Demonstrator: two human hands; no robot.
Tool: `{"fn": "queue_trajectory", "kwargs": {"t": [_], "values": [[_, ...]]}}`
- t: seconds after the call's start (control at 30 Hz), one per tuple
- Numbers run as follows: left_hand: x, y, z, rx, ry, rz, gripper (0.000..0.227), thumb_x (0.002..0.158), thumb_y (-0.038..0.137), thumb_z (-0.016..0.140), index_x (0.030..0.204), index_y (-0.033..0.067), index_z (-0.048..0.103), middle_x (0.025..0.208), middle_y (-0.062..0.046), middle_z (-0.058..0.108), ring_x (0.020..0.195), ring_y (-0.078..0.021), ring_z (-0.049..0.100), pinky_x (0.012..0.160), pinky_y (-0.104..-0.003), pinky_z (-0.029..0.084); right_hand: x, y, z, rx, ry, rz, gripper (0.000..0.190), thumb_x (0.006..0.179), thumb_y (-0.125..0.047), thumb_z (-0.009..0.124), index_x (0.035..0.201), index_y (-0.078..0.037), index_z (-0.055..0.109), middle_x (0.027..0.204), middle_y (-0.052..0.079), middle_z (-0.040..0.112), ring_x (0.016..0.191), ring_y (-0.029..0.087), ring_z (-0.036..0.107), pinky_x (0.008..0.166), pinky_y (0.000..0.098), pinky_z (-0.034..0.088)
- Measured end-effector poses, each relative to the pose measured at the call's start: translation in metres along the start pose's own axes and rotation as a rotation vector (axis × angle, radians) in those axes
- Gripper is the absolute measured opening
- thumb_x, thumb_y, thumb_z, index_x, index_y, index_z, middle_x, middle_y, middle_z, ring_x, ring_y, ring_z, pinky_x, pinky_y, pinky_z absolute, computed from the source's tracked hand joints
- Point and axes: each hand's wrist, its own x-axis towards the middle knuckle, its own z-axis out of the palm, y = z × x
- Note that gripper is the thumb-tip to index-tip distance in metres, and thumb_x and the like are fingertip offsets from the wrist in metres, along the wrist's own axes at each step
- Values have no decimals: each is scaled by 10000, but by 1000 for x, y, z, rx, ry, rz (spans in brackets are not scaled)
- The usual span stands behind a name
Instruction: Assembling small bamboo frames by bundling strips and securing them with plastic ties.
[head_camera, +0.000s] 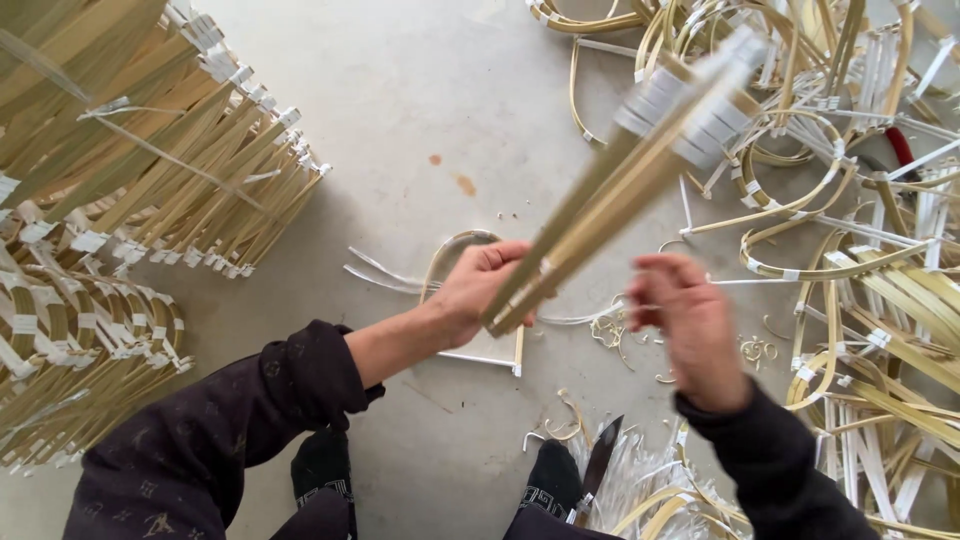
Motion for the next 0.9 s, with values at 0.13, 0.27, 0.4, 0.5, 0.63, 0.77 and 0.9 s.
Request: {"fn": "queue_trajectory", "kwargs": {"t": [0.13, 0.27, 0.4, 0.5, 0.63, 0.77, 0.9], "values": [[1, -23, 5, -37, -74, 14, 312, 1068, 247, 637, 1235, -8, 704, 951, -78, 732, 734, -67, 686, 623, -253, 555, 5, 22, 36, 136, -158, 174, 261, 1004, -227, 625, 1200, -54, 639, 951, 29, 676, 734, 108, 615, 629, 287, 542], [-11, -11, 12, -187, -247, 43, 300, 1036, 294, 620, 1149, 23, 681, 891, -81, 730, 603, -105, 660, 496, -250, 486, 7, 27, 39, 174, -203, 177, 242, 1012, -217, 632, 1185, -47, 630, 923, 31, 664, 719, 107, 613, 628, 285, 543], [-9, -15, 12, -172, -220, -2, 295, 1042, 303, 643, 1093, 14, 675, 860, -75, 719, 595, -96, 638, 500, -253, 483, 7, 30, 41, 142, -247, 214, 228, 1036, -217, 639, 1177, -40, 607, 891, 45, 654, 725, 106, 605, 621, 288, 539], [-9, -27, 3, -115, -136, -54, 286, 1007, 297, 671, 1098, 27, 687, 835, -63, 712, 570, -91, 624, 489, -254, 482, 8, 36, 50, 122, -264, 318, 249, 1000, -237, 640, 1176, -67, 597, 895, 37, 660, 735, 101, 614, 607, 291, 550], [0, -49, -21, -94, -145, -80, 328, 1032, 306, 668, 1106, -13, 686, 858, -67, 721, 598, -86, 633, 513, -247, 497, 19, 48, 49, 80, -367, 515, 315, 962, -292, 646, 1207, -97, 610, 906, 25, 666, 781, 96, 627, 619, 291, 565], [6, -42, -29, 2, -78, -86, 336, 1045, 276, 620, 1190, -19, 688, 908, -63, 745, 668, -54, 657, 573, -242, 542, 28, 67, 20, 68, -384, 535, 372, 970, -327, 655, 1236, -71, 608, 964, 38, 683, 830, 110, 629, 654, 293, 568], [32, -45, -91, 217, 10, 9, 314, 1028, 208, 572, 1235, 0, 682, 879, -82, 735, 593, -95, 627, 545, -264, 542, 58, 107, -55, 185, -150, 543, 507, 968, -381, 670, 1377, -106, 556, 1101, 39, 645, 959, 149, 634, 778, 335, 564]]}}
